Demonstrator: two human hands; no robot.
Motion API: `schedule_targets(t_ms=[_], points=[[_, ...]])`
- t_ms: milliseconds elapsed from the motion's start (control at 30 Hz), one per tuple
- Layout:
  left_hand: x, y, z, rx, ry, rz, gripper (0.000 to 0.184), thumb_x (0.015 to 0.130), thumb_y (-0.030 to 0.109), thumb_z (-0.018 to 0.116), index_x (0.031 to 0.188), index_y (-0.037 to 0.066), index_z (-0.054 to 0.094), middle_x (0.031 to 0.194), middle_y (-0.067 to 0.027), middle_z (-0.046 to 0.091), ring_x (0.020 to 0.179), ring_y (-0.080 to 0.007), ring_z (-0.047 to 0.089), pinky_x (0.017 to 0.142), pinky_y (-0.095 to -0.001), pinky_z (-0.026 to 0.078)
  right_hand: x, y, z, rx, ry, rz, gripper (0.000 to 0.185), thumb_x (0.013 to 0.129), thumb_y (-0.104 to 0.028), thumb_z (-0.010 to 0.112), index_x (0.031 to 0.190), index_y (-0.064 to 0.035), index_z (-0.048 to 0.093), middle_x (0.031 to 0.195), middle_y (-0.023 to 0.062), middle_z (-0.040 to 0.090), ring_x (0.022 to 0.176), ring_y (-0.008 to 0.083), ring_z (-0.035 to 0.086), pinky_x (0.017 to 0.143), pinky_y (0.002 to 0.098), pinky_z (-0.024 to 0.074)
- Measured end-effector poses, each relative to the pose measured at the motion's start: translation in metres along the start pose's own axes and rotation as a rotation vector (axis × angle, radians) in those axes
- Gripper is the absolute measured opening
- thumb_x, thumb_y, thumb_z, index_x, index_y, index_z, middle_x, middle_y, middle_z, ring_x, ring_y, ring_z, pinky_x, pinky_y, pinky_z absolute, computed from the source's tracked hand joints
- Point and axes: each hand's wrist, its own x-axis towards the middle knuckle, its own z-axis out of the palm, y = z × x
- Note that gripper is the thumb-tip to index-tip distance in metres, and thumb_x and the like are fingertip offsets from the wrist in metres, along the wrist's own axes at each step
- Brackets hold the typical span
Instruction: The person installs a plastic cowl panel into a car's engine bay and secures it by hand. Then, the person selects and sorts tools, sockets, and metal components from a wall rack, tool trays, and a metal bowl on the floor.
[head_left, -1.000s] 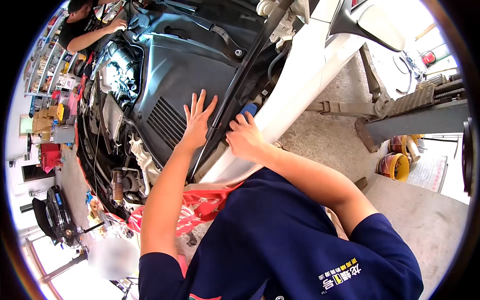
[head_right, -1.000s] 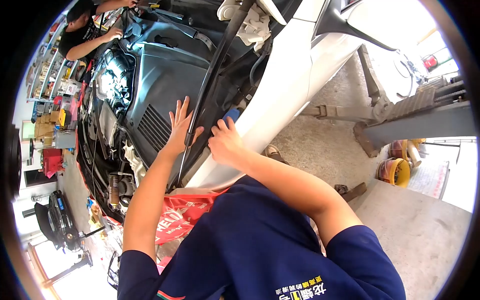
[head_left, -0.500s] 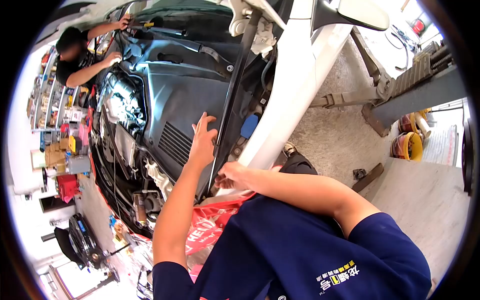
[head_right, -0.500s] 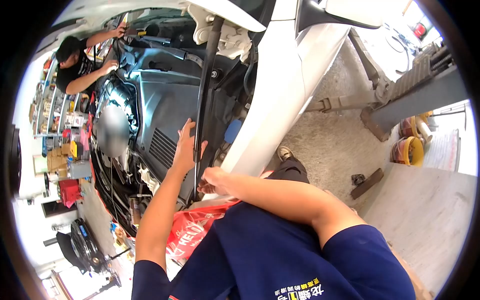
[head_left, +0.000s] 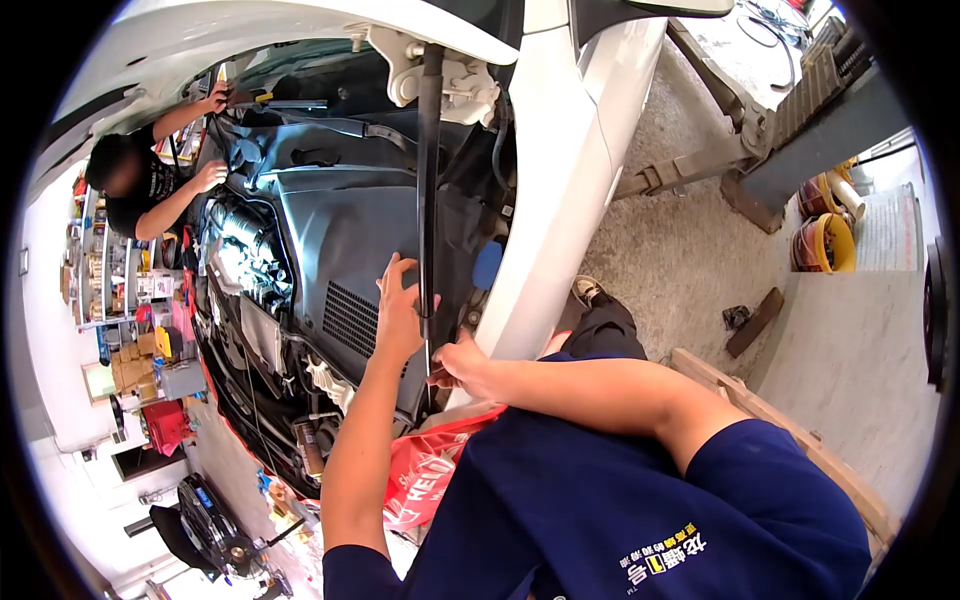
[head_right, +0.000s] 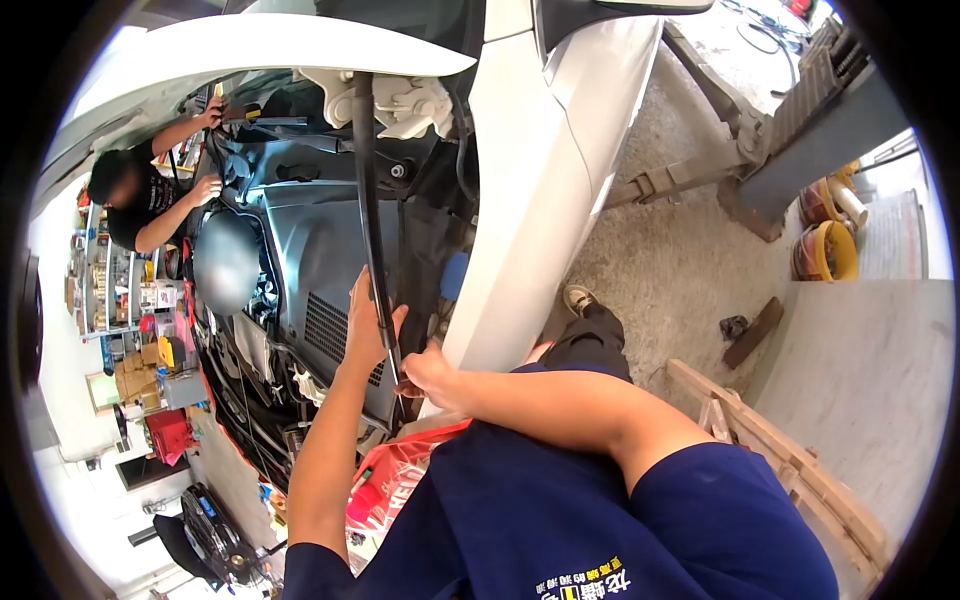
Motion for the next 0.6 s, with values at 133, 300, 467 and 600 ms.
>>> schedule_targets(t_ms=[133, 300, 467, 600], points=[[0.0, -0.004, 0.001, 0.007, 0.001, -0.015, 0.017, 0.082, 0.016, 0.073, 0.097, 0.008, 0.073, 0.138, -0.0162, 0.045, 0.141, -0.0417, 0.031, 0.114, -0.0629, 0.023, 0.005, 0.005, -0.006, 0.081, -0.064, -0.014, 0.036, 0.089, -0.005, 0.052, 0.121, -0.0071, 0.035, 0.088, 0.0125, 0.061, 0.063, 0.0226, 0.066, 0.051, 0.033, 0.0516], [-0.001, -0.002, -0.005, 0.095, 0.068, 0.101, 0.022, 0.077, 0.011, 0.076, 0.078, -0.005, 0.061, 0.139, -0.0215, 0.046, 0.122, -0.0402, 0.048, 0.1, -0.0459, 0.042, -0.002, 0.0, -0.001, 0.163, -0.03, -0.055, 0.041, 0.09, -0.004, 0.053, 0.126, -0.0111, 0.035, 0.087, 0.0092, 0.059, 0.064, 0.0195, 0.065, 0.05, 0.0306, 0.0481], [0.001, -0.004, -0.006, 0.109, -0.018, 0.071, 0.026, 0.078, 0.013, 0.075, 0.098, -0.002, 0.07, 0.142, -0.0225, 0.043, 0.13, -0.0445, 0.042, 0.106, -0.048, 0.037, -0.004, -0.012, -0.004, 0.292, -0.128, 0.035, 0.025, 0.089, -0.006, 0.053, 0.112, -0.0061, 0.045, 0.078, 0.0062, 0.059, 0.058, 0.0158, 0.059, 0.048, 0.0264, 0.0466], [-0.001, -0.005, -0.005, 0.084, 0.005, 0.058, 0.024, 0.078, 0.014, 0.075, 0.098, 0.0, 0.07, 0.144, -0.0224, 0.042, 0.132, -0.0445, 0.041, 0.108, -0.0469, 0.036, 0.017, -0.023, -0.018, 0.362, -0.375, 0.148, 0.006, 0.09, -0.01, 0.051, 0.088, -0.0038, 0.052, 0.073, 0.0051, 0.058, 0.056, 0.0143, 0.057, 0.048, 0.0243, 0.0465]])
